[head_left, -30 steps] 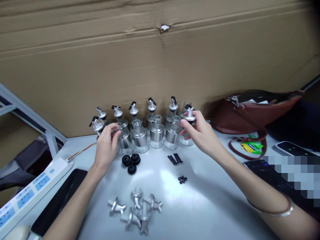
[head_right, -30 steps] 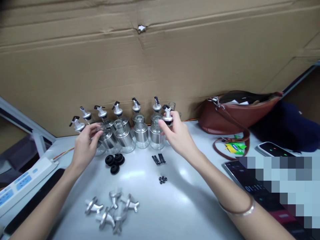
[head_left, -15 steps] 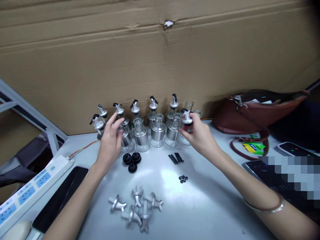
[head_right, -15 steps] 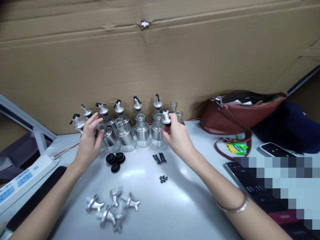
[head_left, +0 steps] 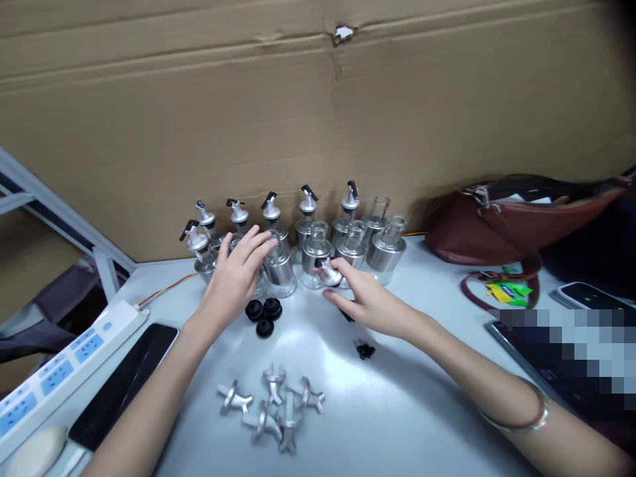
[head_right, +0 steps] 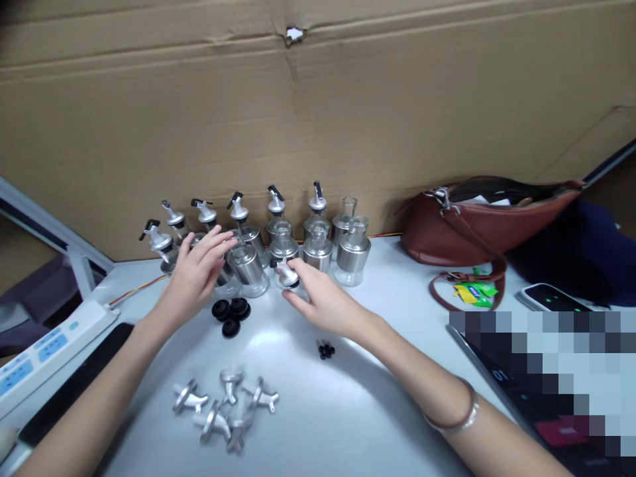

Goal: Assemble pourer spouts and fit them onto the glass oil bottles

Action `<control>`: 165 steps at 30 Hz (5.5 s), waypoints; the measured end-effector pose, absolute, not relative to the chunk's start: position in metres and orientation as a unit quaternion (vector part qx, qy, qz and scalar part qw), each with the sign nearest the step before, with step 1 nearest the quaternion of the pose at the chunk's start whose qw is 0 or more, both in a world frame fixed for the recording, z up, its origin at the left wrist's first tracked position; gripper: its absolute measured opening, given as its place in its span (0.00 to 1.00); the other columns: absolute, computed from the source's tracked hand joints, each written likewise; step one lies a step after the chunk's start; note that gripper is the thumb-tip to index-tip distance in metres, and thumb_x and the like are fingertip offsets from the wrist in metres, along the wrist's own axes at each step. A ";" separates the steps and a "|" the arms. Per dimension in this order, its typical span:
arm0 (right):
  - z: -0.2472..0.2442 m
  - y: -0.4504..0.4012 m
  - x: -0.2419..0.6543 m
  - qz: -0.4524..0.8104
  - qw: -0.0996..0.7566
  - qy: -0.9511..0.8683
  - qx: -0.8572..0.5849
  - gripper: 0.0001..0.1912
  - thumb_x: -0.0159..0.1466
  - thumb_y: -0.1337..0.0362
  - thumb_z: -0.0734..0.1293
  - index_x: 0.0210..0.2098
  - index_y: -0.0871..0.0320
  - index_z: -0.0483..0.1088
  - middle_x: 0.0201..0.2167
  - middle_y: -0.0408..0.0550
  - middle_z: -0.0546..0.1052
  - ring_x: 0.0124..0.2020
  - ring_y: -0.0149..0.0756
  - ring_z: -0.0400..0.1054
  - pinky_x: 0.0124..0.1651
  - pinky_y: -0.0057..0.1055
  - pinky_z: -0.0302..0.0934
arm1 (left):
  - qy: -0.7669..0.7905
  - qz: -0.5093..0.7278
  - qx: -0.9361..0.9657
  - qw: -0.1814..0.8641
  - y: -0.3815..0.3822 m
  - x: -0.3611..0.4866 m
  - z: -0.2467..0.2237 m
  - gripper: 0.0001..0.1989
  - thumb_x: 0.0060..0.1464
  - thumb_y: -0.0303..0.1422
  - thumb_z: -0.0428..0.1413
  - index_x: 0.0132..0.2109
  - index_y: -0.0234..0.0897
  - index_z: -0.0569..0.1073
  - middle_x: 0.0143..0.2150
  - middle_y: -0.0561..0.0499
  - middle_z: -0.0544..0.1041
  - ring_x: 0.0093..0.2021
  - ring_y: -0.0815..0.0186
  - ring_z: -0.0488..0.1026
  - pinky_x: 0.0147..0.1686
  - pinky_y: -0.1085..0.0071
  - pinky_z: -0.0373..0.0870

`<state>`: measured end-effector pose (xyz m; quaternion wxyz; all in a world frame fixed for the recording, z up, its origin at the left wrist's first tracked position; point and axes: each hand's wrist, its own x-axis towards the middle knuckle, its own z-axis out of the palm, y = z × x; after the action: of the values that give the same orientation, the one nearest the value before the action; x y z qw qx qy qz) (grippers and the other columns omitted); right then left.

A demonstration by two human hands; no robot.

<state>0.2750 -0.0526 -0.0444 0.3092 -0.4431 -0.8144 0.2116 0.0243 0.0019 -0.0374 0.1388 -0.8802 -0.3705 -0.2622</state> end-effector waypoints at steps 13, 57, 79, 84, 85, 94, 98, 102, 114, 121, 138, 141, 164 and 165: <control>-0.049 -0.102 0.233 0.384 0.017 -0.843 -0.375 0.23 0.54 0.70 0.74 0.46 0.58 0.62 0.37 0.47 0.72 0.35 0.36 0.66 0.33 0.27 0.56 | -0.506 -0.183 -0.824 -0.175 -0.112 -0.025 -0.050 0.25 0.64 0.41 0.45 0.65 0.48 0.50 0.64 0.44 0.62 0.62 0.55 0.65 0.57 0.54 0.68; -0.066 -0.121 0.274 -0.038 0.355 -0.893 -0.273 0.12 0.68 0.66 0.58 0.48 0.67 0.64 0.22 0.46 0.75 0.21 0.34 0.66 0.25 0.31 0.60 | -0.258 -0.306 -0.910 -0.105 -0.132 0.076 -0.072 0.08 0.65 0.35 0.44 0.37 0.38 0.62 0.30 0.51 0.66 0.28 0.67 0.64 0.25 0.73 0.66; -0.064 -0.110 0.292 -0.026 0.392 -0.850 -0.350 0.10 0.67 0.73 0.53 0.38 0.57 0.64 0.22 0.45 0.71 0.22 0.34 0.63 0.26 0.30 0.57 | -0.218 -0.350 -0.892 -0.183 -0.141 0.074 -0.079 0.08 0.57 0.34 0.57 0.32 0.39 0.67 0.29 0.51 0.68 0.31 0.66 0.66 0.29 0.71 0.66; -0.066 -0.087 0.320 -0.007 0.382 -0.779 -0.497 0.07 0.67 0.67 0.61 0.37 0.58 0.71 0.33 0.51 0.76 0.32 0.37 0.71 0.33 0.31 0.64 | -0.206 -0.328 -0.913 -0.127 -0.133 0.069 -0.062 0.12 0.63 0.33 0.49 0.30 0.37 0.65 0.27 0.50 0.68 0.31 0.65 0.69 0.30 0.68 0.67; -0.067 -0.083 0.327 0.015 0.369 -0.773 -0.516 0.07 0.67 0.66 0.62 0.36 0.57 0.72 0.33 0.51 0.76 0.31 0.38 0.71 0.32 0.32 0.64 | -0.202 -0.329 -0.915 -0.119 -0.134 0.070 -0.060 0.13 0.64 0.33 0.47 0.29 0.38 0.65 0.27 0.50 0.68 0.30 0.65 0.69 0.30 0.68 0.67; -0.096 -0.065 0.343 0.116 0.191 -0.779 -0.586 0.12 0.64 0.64 0.57 0.30 0.57 0.70 0.30 0.51 0.75 0.31 0.42 0.72 0.37 0.36 0.66 | -0.196 -0.344 -0.914 -0.093 -0.135 0.075 -0.063 0.19 0.67 0.35 0.40 0.28 0.38 0.63 0.26 0.52 0.68 0.30 0.68 0.69 0.30 0.70 0.64; -0.092 -0.067 0.342 0.094 0.207 -0.754 -0.616 0.15 0.66 0.61 0.55 0.45 0.62 0.67 0.40 0.59 0.73 0.34 0.45 0.72 0.38 0.40 0.66 | -0.190 -0.347 -0.915 -0.082 -0.135 0.074 -0.065 0.18 0.67 0.35 0.41 0.29 0.37 0.64 0.27 0.52 0.68 0.30 0.68 0.68 0.32 0.70 0.64; -0.083 -0.070 0.344 0.152 0.157 -0.779 -0.588 0.10 0.62 0.61 0.63 0.39 0.61 0.69 0.28 0.50 0.72 0.27 0.41 0.70 0.32 0.35 0.65 | -0.193 -0.345 -0.914 -0.089 -0.136 0.074 -0.065 0.15 0.65 0.35 0.45 0.29 0.37 0.64 0.28 0.52 0.68 0.31 0.68 0.68 0.33 0.70 0.65; -0.094 -0.073 0.335 0.177 0.168 -0.819 -0.519 0.11 0.63 0.71 0.60 0.41 0.60 0.72 0.37 0.53 0.75 0.38 0.41 0.72 0.42 0.37 0.67 | -0.192 -0.345 -0.914 -0.094 -0.134 0.074 -0.062 0.16 0.65 0.32 0.44 0.27 0.37 0.62 0.26 0.53 0.67 0.29 0.69 0.66 0.29 0.71 0.64; -0.102 -0.072 0.332 0.157 0.207 -0.839 -0.478 0.08 0.64 0.68 0.63 0.42 0.59 0.72 0.38 0.52 0.73 0.40 0.41 0.70 0.43 0.37 0.67 | -0.189 -0.353 -0.910 -0.109 -0.134 0.077 -0.065 0.18 0.67 0.34 0.41 0.27 0.37 0.62 0.26 0.52 0.67 0.28 0.69 0.64 0.27 0.72 0.62; -0.055 -0.124 0.277 0.399 0.324 -0.812 -0.276 0.13 0.72 0.67 0.52 0.43 0.59 0.66 0.36 0.48 0.73 0.38 0.31 0.67 0.42 0.26 0.63 | -0.202 -0.320 -0.905 -0.192 -0.131 0.078 -0.066 0.15 0.65 0.40 0.45 0.31 0.38 0.62 0.28 0.56 0.66 0.27 0.70 0.63 0.30 0.73 0.61; -0.055 -0.123 0.277 0.413 0.320 -0.806 -0.279 0.14 0.72 0.66 0.52 0.40 0.58 0.68 0.36 0.49 0.71 0.37 0.31 0.67 0.41 0.27 0.63 | -0.201 -0.320 -0.902 -0.210 -0.133 0.076 -0.074 0.11 0.61 0.39 0.52 0.35 0.39 0.62 0.28 0.56 0.68 0.27 0.70 0.64 0.31 0.73 0.61; -0.050 -0.126 0.280 0.533 0.282 -0.757 -0.252 0.25 0.71 0.51 0.53 0.29 0.60 0.69 0.28 0.44 0.64 0.30 0.30 0.61 0.33 0.27 0.58 | -0.165 -0.303 -0.908 -0.237 -0.136 0.072 -0.072 0.11 0.61 0.29 0.53 0.28 0.38 0.65 0.25 0.57 0.70 0.25 0.72 0.64 0.30 0.77 0.64; -0.050 -0.125 0.280 0.550 0.283 -0.744 -0.254 0.25 0.71 0.50 0.54 0.27 0.60 0.68 0.26 0.43 0.64 0.28 0.29 0.60 0.32 0.26 0.57 | -0.171 -0.288 -0.916 -0.222 -0.136 0.072 -0.072 0.12 0.58 0.27 0.55 0.27 0.37 0.64 0.25 0.57 0.70 0.24 0.72 0.63 0.29 0.77 0.64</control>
<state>0.2795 -0.1250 -0.0501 0.2832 -0.2542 -0.7436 0.5498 0.0721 -0.1357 -0.0715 -0.2220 -0.9157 -0.1706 -0.2881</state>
